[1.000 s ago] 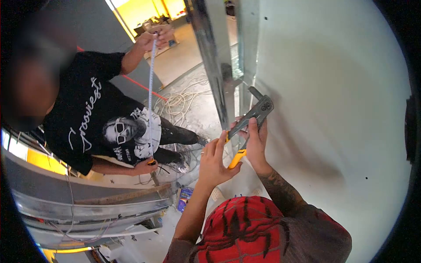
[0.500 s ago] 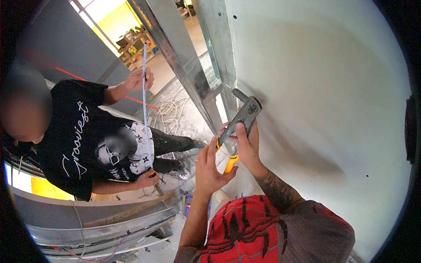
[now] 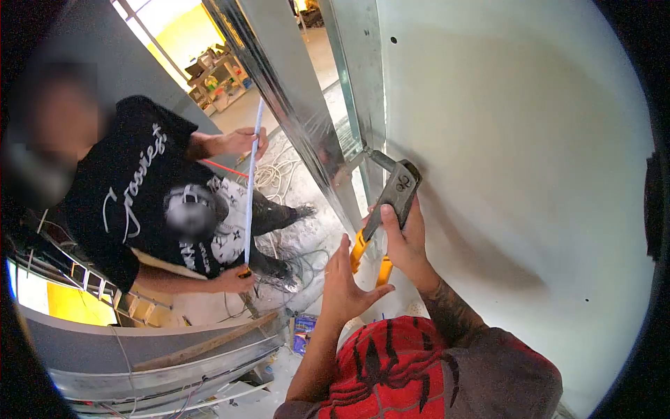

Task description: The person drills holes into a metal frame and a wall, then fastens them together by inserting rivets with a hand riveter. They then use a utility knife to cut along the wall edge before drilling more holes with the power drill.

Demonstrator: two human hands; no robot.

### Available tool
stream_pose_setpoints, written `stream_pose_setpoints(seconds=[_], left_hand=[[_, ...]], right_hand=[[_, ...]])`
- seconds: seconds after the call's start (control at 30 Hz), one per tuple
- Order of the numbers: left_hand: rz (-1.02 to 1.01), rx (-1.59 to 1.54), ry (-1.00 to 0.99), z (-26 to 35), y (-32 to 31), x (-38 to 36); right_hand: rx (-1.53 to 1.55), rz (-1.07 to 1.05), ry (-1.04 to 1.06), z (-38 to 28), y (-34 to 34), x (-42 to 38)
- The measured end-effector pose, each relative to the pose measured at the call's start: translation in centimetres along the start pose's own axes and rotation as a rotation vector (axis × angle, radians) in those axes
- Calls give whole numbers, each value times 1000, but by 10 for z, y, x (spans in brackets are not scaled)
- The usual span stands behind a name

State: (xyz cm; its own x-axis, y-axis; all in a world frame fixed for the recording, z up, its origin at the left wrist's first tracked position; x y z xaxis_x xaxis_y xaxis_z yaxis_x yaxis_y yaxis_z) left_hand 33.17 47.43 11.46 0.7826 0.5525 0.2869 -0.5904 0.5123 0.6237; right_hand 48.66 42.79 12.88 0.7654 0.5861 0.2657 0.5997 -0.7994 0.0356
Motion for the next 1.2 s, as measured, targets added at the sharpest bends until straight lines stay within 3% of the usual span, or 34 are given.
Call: stream_pose_setpoints(seconds=[0.2, 0.27, 0.33, 0.43, 0.47, 0.5, 0.53, 0.6, 0.63, 0.7, 0.77, 0.8, 0.87, 0.9, 0.93, 1.0, 1.07, 1.1, 1.2], left_hand=[[72, -61, 107, -22, 0, -6], [124, -31, 16, -8, 9, -2], [35, -150, 150, -12, 8, -3], [16, -161, 179, -31, 1, -7], [-13, -182, 217, -37, 2, -13], [25, -278, 65, -19, 11, -10], [29, -278, 54, -21, 9, -10], [49, -655, -44, -15, 5, -9], [44, -657, -57, -15, 5, -13], [58, -378, 104, -23, 14, -13], [110, -221, 85, -34, 17, -15], [161, -53, 61, -35, 24, -11], [145, -108, 82, -37, 11, -11], [167, -337, 107, -42, 2, -12], [188, -564, 129, -49, -2, -9], [151, -633, 65, -44, 6, -11], [103, -68, -245, 11, 23, -20], [-35, -328, -68, -7, 13, -20], [-151, -375, 4, -22, 0, -9]], right_hand=[[315, -28, -125, 9, -17, -14], [341, -53, 77, -1, -18, -23], [306, -96, 92, 4, -27, -29], [402, -4, -317, 33, -42, -33], [399, -2, -312, 22, -47, -41], [421, 32, -377, 21, -47, -41], [444, 65, -440, 24, -45, -43], [451, 44, -427, 28, -42, -42], [369, -23, -331, 20, -40, -44], [277, -87, -226, -1, -18, -43], [-44, -540, -288, -18, -13, -59], [-49, -534, -272, -15, -11, -56], [-173, -390, -343, 23, 2, -58], [-148, -380, -227, 21, -17, -58], [109, -273, -249, 39, -30, -55], [387, -171, -209, 10, -40, -54], [441, -119, -243, 16, -46, -50], [493, -64, -288, 23, -46, -51], [290, -11, -424, 41, -46, -44]])
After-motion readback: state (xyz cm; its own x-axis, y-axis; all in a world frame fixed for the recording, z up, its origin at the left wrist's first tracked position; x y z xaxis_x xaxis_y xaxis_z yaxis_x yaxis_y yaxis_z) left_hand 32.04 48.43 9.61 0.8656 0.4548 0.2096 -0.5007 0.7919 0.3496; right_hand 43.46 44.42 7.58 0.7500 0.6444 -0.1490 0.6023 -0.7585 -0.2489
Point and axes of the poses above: each hand's wrist, its own x-axis towards the middle knuckle, its own y-axis out of the back of the hand, z = x × y, the point moved 10 cm from there along x, towards the middle knuckle, and after that the axes turned 6 degrees about -x, right-handed, at the moved point
